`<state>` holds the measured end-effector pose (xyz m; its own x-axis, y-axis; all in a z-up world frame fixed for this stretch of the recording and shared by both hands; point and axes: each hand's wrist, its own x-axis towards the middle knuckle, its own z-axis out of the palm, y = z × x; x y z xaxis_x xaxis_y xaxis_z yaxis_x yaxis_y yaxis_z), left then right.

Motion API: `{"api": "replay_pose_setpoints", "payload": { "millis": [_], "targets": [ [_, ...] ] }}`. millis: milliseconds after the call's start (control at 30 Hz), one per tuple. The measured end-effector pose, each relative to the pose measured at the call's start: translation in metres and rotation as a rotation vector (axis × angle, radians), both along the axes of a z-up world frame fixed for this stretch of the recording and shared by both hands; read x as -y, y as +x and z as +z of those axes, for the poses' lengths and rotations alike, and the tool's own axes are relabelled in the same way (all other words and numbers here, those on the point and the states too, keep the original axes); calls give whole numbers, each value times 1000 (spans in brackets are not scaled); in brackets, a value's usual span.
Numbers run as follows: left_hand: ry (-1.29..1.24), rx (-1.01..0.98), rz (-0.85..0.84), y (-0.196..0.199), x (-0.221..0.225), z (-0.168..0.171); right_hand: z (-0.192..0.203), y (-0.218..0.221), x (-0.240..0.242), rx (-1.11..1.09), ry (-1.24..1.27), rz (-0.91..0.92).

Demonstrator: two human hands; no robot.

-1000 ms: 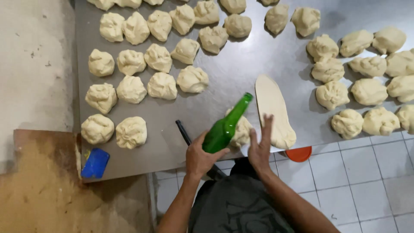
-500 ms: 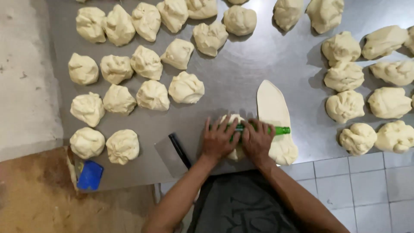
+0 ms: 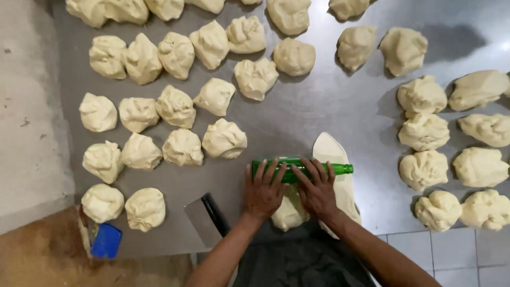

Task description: Rolling and shaping bread dough portions on a metal workbench using a glass bottle as a tool.

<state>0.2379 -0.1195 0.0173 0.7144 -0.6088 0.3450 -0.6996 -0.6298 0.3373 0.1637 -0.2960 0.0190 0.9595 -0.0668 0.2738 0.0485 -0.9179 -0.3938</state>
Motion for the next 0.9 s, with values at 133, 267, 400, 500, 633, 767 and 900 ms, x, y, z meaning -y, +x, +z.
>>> {"api": "replay_pose_setpoints", "payload": {
  "millis": [133, 267, 400, 500, 633, 767, 900],
  "targets": [
    [61, -40, 53, 35, 22, -6, -7, 38, 14, -38, 12, -14],
    [77, -168, 145, 109, 57, 13, 12, 132, 44, -173, 98, -57],
    [131, -255, 138, 137, 63, 35, 35, 152, 61, -247, 132, -62],
    [128, -458, 130, 100, 44, 76, 60, 101, 43, -235, 177, -69],
    [75, -340, 101, 10, 7, 48, 36, -12, 13, -200, 63, 5],
    [32, -247, 63, -99, -36, 21, 14, -111, -14, -213, -27, 88],
    [-117, -334, 41, -160, -62, 6, 26, -155, -31, -233, -16, 104]
  ]
}}
